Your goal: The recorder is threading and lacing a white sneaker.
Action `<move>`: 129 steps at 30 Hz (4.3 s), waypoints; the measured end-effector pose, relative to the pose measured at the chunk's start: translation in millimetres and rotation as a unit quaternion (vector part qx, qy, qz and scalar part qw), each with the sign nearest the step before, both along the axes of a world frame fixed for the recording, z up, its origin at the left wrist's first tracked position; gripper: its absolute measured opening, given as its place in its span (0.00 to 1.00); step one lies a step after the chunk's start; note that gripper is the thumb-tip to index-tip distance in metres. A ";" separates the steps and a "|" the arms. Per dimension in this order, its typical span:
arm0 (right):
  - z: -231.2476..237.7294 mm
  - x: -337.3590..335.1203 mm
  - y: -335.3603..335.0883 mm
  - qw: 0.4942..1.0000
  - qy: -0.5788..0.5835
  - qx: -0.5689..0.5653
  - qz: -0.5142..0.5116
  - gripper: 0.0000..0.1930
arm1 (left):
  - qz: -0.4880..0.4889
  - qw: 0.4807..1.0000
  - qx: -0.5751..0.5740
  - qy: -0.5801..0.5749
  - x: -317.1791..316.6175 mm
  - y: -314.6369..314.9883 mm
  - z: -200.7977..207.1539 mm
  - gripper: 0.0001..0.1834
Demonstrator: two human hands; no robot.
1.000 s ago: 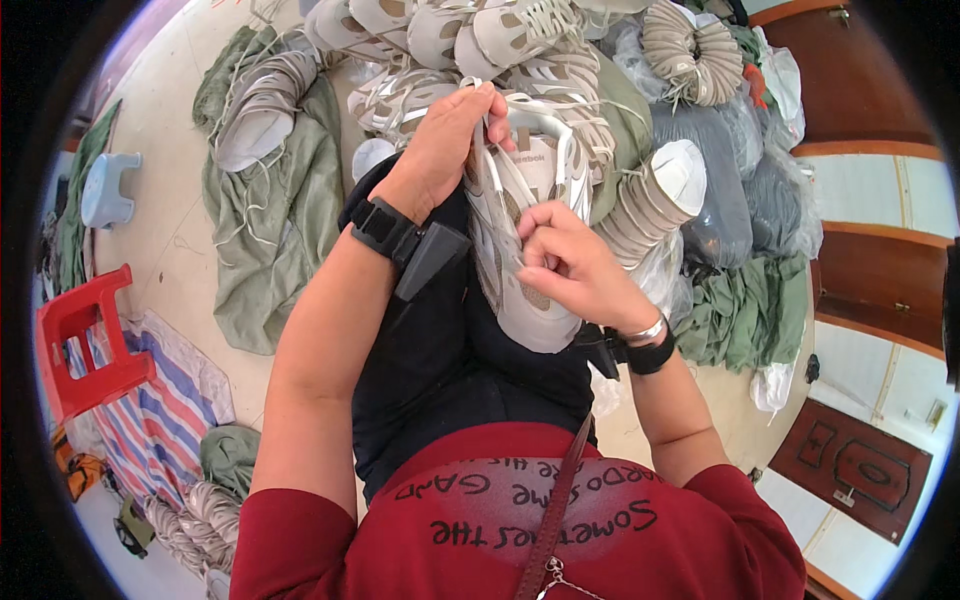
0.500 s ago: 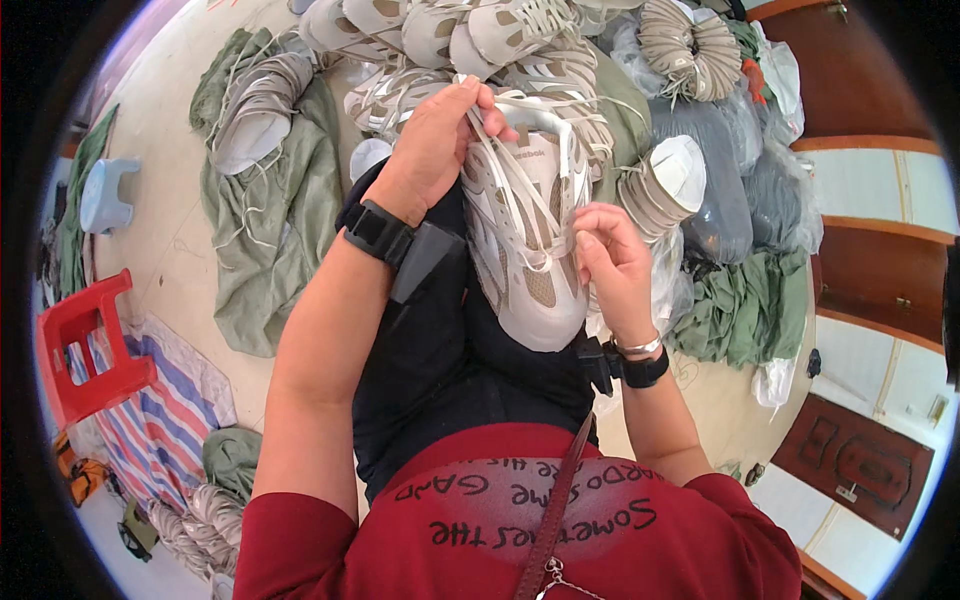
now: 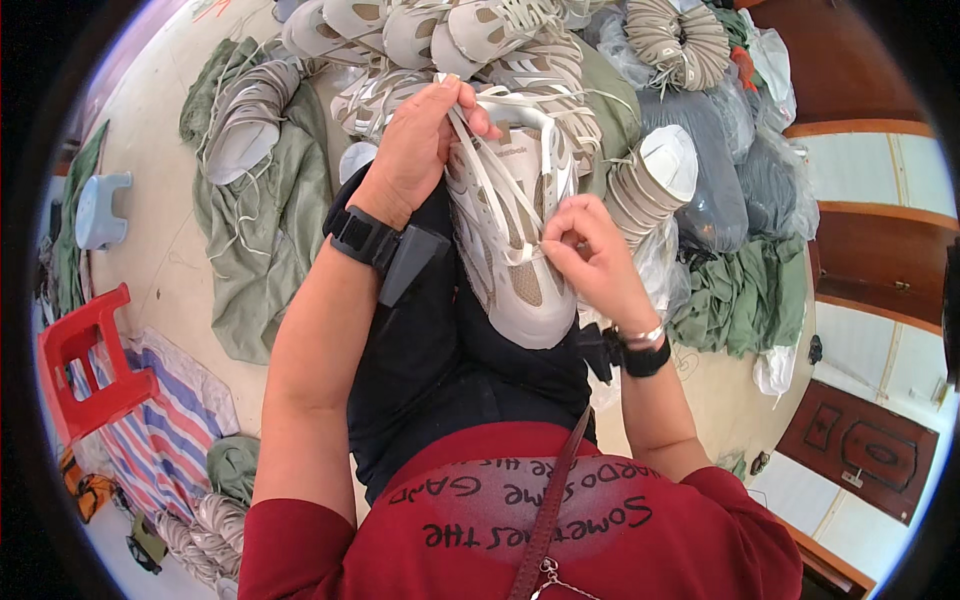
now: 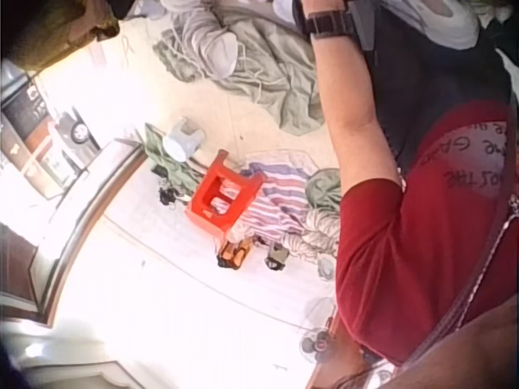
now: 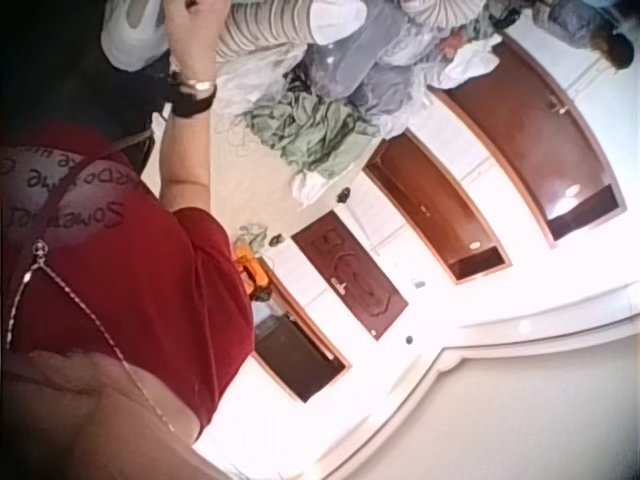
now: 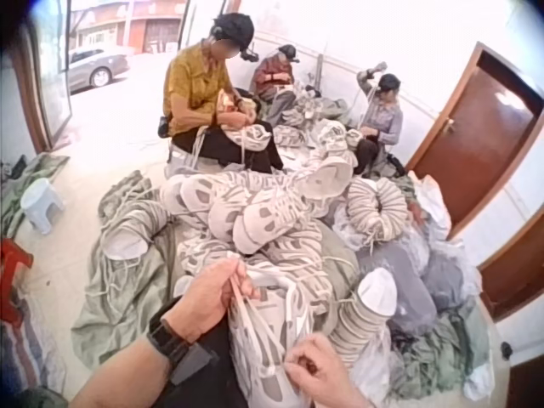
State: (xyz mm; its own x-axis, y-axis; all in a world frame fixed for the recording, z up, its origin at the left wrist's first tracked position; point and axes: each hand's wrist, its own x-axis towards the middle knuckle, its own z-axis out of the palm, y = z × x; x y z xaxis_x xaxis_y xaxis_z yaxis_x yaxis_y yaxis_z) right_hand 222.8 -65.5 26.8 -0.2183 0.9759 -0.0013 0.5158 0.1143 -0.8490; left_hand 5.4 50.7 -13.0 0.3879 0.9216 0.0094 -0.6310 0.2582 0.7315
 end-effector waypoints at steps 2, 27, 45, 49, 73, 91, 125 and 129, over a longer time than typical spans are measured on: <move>-5.4 12.8 7.2 0.982 0.150 -0.103 0.044 0.03 | 0.002 1.000 0.001 0.001 -0.8 0.3 -0.7 0.16; -10.8 7.6 -2.7 0.962 0.230 -0.146 0.012 0.05 | 0.007 0.999 -0.017 0.026 0.5 1.6 -1.3 0.16; -0.4 -14.1 -21.2 1.000 0.000 -0.015 -0.024 0.40 | 0.004 0.997 -0.004 0.071 -1.0 -2.2 7.9 0.15; -0.4 -21.9 -21.4 0.999 -0.012 -0.030 -0.042 0.47 | 0.012 0.983 0.069 0.172 0.4 -1.0 32.0 0.15; -13.4 13.5 5.3 0.951 0.243 -0.190 0.023 0.29 | 0.023 0.988 0.054 0.141 7.1 29.5 55.2 0.14; -12.7 12.2 2.5 0.986 0.101 -0.096 0.093 0.30 | 0.203 0.961 0.001 0.186 18.5 27.7 50.3 0.15; 12.5 -15.2 10.7 0.997 0.003 0.002 0.079 0.05 | 0.054 0.988 0.030 0.138 25.6 17.6 25.0 0.17; 11.8 -18.3 11.9 0.991 -0.056 0.093 0.083 0.05 | 0.055 0.983 0.064 0.162 27.0 17.4 22.0 0.17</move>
